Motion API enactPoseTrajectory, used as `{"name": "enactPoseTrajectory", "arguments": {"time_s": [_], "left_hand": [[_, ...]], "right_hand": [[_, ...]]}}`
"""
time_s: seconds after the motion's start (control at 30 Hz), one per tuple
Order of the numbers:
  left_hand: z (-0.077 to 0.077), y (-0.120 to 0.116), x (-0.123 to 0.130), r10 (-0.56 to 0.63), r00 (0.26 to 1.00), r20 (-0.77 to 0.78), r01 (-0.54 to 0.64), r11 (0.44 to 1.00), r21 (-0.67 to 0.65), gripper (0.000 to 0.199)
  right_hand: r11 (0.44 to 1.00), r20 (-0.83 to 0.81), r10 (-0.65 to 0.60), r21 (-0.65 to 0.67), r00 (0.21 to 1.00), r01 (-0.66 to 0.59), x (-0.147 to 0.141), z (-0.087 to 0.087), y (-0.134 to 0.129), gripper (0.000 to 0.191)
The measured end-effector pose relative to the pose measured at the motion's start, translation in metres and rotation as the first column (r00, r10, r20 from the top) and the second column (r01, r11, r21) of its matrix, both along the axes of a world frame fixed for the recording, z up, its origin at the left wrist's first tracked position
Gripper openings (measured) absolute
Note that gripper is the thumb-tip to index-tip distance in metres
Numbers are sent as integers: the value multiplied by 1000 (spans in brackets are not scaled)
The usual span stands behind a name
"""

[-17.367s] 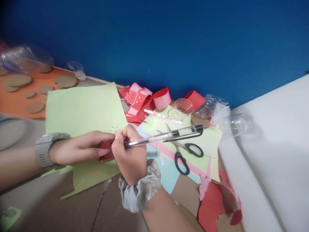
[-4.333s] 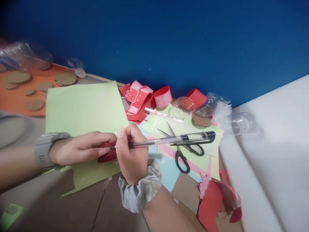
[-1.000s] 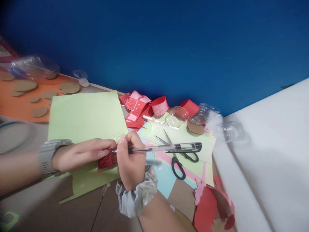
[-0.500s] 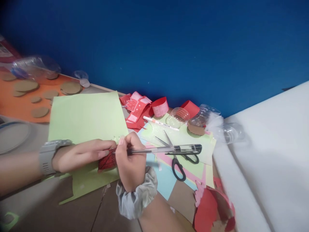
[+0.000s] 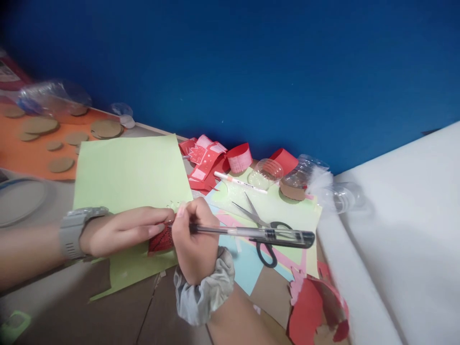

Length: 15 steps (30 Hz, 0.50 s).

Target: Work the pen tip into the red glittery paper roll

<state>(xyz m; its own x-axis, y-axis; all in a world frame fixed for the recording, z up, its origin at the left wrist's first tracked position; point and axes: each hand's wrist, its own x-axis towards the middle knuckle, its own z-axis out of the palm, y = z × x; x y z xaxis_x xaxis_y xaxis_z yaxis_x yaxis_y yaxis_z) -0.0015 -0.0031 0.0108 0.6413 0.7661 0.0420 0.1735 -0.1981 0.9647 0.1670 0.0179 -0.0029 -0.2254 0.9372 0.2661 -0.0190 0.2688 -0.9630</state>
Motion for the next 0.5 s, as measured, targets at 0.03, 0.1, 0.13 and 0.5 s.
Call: {"name": "enactPoseTrajectory", "arguments": {"time_s": [0.03,0.1,0.13,0.5], "left_hand": [[0,0,0,5,1000,-12,-4,1000,6,23],[0,0,0,17,999,-43,-16,1000,15,21],[0,0,1,20,998,-56,-19,1000,15,20],[1,0,1,14,1000,-28,-15,1000,-4,20]], "right_hand": [[1000,4,-4,1,1000,4,0,0,0,28],[1000,11,-9,0,1000,9,-1,0,0,27],[1000,16,-10,-1,1000,10,-1,0,1,28],[1000,25,0,-22,1000,1,-1,0,1,29]]}}
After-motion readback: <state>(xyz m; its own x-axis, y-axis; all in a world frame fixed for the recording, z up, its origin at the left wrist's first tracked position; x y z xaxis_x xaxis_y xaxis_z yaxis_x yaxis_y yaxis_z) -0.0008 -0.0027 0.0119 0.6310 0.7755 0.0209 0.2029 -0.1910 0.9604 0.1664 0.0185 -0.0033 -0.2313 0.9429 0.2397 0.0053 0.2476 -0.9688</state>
